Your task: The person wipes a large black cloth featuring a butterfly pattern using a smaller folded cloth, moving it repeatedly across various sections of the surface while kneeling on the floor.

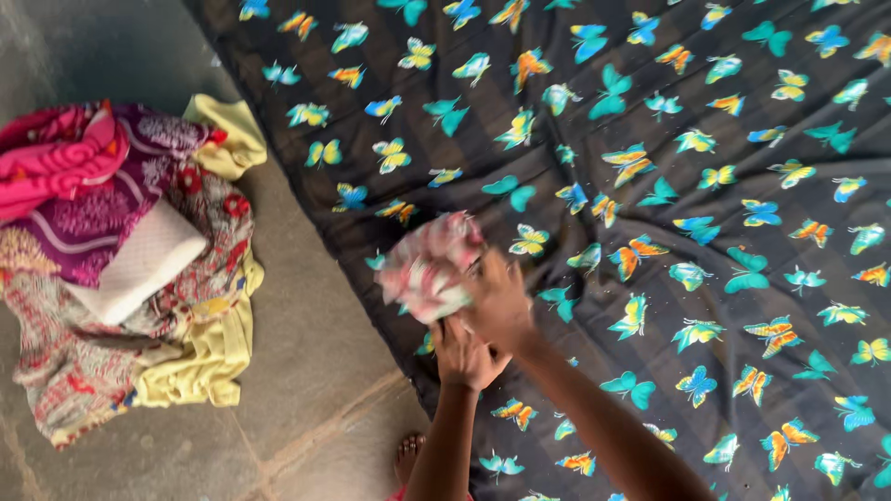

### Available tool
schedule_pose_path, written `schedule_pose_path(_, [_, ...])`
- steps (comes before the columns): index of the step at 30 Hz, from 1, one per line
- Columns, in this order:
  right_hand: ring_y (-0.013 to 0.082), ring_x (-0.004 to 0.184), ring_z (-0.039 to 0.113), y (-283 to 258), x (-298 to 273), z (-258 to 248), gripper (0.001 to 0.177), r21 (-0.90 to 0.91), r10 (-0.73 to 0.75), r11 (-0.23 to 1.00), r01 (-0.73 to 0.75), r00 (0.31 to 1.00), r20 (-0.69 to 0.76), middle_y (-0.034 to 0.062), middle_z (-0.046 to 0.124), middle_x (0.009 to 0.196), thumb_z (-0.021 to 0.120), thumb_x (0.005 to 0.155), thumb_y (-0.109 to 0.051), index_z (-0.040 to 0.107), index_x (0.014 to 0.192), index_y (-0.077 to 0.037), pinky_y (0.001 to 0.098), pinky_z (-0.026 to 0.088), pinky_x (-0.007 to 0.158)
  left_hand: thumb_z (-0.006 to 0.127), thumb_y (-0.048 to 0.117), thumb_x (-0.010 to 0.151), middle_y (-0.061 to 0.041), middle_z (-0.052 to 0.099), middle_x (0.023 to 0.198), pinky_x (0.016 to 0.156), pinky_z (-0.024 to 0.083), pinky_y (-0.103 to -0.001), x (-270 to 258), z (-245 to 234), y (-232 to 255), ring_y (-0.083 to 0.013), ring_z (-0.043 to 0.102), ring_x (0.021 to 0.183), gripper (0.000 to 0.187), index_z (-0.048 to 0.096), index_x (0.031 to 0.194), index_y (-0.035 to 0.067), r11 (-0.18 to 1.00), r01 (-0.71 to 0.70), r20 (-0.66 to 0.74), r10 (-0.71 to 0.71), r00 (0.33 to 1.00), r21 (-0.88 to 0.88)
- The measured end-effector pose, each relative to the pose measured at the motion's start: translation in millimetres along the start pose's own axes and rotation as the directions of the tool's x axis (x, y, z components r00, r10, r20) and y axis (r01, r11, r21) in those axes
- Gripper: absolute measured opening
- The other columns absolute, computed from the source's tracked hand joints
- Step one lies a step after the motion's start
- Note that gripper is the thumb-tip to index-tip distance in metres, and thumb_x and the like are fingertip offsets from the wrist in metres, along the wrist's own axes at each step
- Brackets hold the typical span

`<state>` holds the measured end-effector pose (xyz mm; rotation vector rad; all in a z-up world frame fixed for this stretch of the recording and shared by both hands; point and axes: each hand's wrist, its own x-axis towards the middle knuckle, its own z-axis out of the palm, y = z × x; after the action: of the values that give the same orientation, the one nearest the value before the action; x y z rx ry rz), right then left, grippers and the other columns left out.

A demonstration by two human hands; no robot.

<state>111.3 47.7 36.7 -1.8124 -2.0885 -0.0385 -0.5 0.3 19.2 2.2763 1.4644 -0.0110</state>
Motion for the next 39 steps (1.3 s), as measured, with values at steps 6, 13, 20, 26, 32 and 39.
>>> schedule_pose_path(6, [0.0355, 0.103, 0.055, 118.6, -25.0, -8.2, 0.064, -0.393, 0.119, 0.912, -0.114, 0.993, -0.013, 0.0146, 0.055, 0.106, 0.071, 0.092, -0.015, 0.059, 0.155, -0.021, 0.0484, 0.047, 0.083, 0.052, 0.07, 0.089, -0.024, 0.024, 0.164, 0.123, 0.004, -0.068, -4.2, -8.2, -0.1, -0.037, 0.015, 0.157, 0.101, 0.031, 0.157, -0.002, 0.995, -0.08, -0.378, 0.049, 0.924, -0.066])
schedule_pose_path(13, [0.037, 0.11, 0.057, 192.9, -2.8, -70.3, 0.056, -0.565, 0.111, 0.753, -0.338, 0.911, -0.398, 0.0224, 0.055, 0.122, 0.067, 0.08, -0.03, 0.068, 0.135, -0.019, 0.0509, 0.044, 0.085, 0.046, 0.067, 0.092, -0.023, 0.022, 0.164, 0.121, 0.005, -0.067, -3.0, -5.1, 1.1, -0.036, 0.015, 0.156, 0.093, 0.032, 0.157, 0.001, 0.998, -0.047, -0.344, 0.057, 0.937, 0.036])
schedule_pose_path(20, [0.0327, 0.105, 0.057, 5.0, -44.3, -3.2, 0.067, -0.15, 0.005, 0.989, 0.0, 0.999, 0.035, 0.0173, 0.059, 0.122, 0.067, 0.074, -0.024, 0.061, 0.139, -0.037, 0.0544, 0.045, 0.082, 0.05, 0.063, 0.085, -0.022, 0.026, 0.161, 0.118, 0.005, -0.068, -2.7, 10.0, 2.0, -0.0389, 0.015, 0.152, 0.093, 0.033, 0.153, 0.003, 0.999, -0.044, -0.314, 0.051, 0.948, 0.029])
schedule_pose_path(26, [0.0395, 0.13, 0.054, 131.5, -44.4, 3.8, 0.042, -0.449, 0.324, 0.876, -0.176, 0.905, 0.277, 0.0182, 0.056, 0.131, 0.057, 0.098, -0.03, 0.06, 0.133, -0.008, 0.0565, 0.043, 0.109, 0.052, 0.053, 0.089, -0.022, 0.027, 0.163, 0.122, 0.007, -0.066, -4.4, -1.6, 0.6, -0.0361, 0.018, 0.156, 0.085, 0.035, 0.156, 0.003, 0.999, -0.049, -0.35, 0.052, 0.935, 0.016])
schedule_pose_path(32, [0.0396, 0.113, 0.053, 187.9, 30.5, -86.2, 0.054, -0.527, 0.238, 0.722, -0.45, 0.875, -0.421, 0.0241, 0.055, 0.127, 0.063, 0.074, -0.019, 0.063, 0.128, -0.017, 0.0557, 0.04, 0.087, 0.052, 0.051, 0.088, -0.023, 0.027, 0.162, 0.12, 0.007, -0.067, -2.0, -12.0, 4.6, -0.0376, 0.017, 0.154, 0.086, 0.033, 0.156, 0.003, 0.999, -0.034, -0.304, 0.041, 0.952, 0.03])
schedule_pose_path(39, [0.0425, 0.115, 0.052, 32.2, -3.1, -8.8, 0.054, -0.17, 0.044, 0.985, -0.04, 0.999, 0.023, 0.0256, 0.054, 0.129, 0.06, 0.081, -0.019, 0.062, 0.135, -0.016, 0.0589, 0.039, 0.09, 0.053, 0.051, 0.084, -0.018, 0.034, 0.158, 0.121, 0.011, -0.065, 0.9, -1.0, 0.5, -0.0352, 0.026, 0.151, 0.084, 0.035, 0.156, 0.01, 0.998, 0.043, -0.079, -0.047, 0.996, -0.05])
